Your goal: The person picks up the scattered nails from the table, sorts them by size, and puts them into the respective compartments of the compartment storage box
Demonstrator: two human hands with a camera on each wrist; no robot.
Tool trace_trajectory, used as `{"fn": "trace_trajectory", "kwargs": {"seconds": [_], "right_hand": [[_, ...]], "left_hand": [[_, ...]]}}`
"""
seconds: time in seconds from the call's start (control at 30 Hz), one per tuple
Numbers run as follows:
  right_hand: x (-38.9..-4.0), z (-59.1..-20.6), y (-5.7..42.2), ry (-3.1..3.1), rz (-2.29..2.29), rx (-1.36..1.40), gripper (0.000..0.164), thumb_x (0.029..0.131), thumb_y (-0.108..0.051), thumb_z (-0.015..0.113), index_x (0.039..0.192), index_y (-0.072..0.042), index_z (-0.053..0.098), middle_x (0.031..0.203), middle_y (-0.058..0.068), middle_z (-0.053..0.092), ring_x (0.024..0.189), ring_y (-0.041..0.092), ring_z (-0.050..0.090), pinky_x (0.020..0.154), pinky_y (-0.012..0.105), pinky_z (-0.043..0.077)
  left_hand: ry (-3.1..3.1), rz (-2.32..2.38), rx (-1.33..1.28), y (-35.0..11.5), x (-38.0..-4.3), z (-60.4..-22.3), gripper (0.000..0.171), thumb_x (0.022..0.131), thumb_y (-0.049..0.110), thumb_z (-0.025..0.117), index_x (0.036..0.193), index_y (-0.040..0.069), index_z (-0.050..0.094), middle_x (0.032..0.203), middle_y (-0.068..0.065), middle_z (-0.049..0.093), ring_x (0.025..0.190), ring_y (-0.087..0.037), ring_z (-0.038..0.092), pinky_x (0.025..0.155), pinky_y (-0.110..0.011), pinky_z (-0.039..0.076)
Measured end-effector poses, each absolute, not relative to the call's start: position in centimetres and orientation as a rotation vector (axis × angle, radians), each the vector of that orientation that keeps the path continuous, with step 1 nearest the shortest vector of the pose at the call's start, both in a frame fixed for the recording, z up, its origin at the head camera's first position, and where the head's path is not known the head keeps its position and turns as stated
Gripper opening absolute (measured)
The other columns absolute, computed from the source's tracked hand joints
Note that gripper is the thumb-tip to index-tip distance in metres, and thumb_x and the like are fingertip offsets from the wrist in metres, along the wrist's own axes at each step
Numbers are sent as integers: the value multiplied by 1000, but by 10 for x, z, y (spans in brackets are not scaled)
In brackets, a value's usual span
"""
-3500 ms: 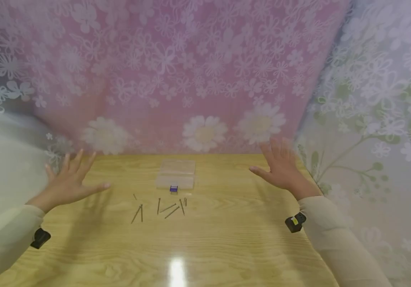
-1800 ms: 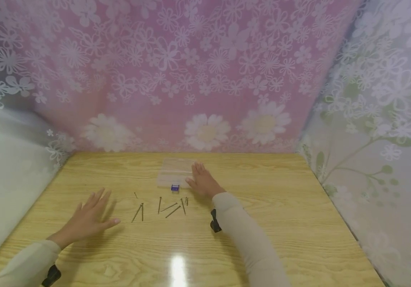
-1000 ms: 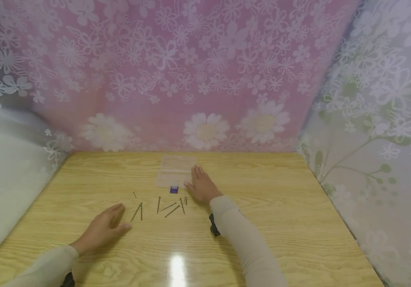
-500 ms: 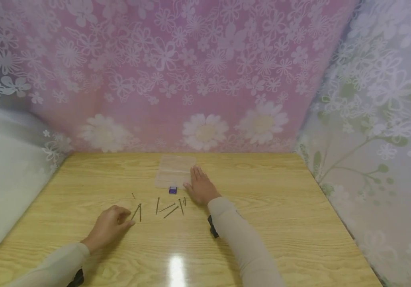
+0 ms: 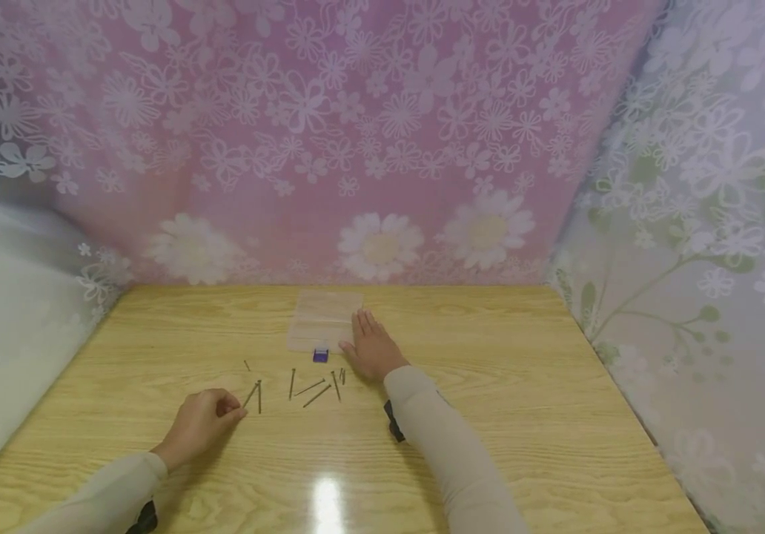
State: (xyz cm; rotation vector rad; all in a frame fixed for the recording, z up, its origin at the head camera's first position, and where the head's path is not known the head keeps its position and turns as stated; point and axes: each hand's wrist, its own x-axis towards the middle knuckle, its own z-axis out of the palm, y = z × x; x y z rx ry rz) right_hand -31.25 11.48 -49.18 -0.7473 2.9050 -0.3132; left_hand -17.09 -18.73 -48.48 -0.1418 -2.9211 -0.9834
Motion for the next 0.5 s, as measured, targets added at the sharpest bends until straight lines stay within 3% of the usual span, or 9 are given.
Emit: {"fn": "trace_trajectory", "kwargs": {"seconds": [0.23, 0.5], "right_hand": [[-312, -489, 114, 2906, -297, -752, 71, 104, -50, 20, 153, -1, 4, 160, 17, 1, 147, 28, -2, 118, 44, 7], [-310, -487, 114, 2915, -273, -779, 71, 104, -48, 21, 152, 1, 6, 159, 19, 4, 147, 30, 0, 118, 45, 10]], "left_hand": [[-2918, -996, -117, -188, -170, -484, 12, 86, 7, 70, 75, 5, 66, 65, 1, 60, 54, -9, 46, 48, -22, 37], [-2960, -926, -128, -187, -169, -481, 14, 88, 4, 67, 74, 2, 65, 68, -3, 61, 53, -10, 46, 46, -22, 36]]}}
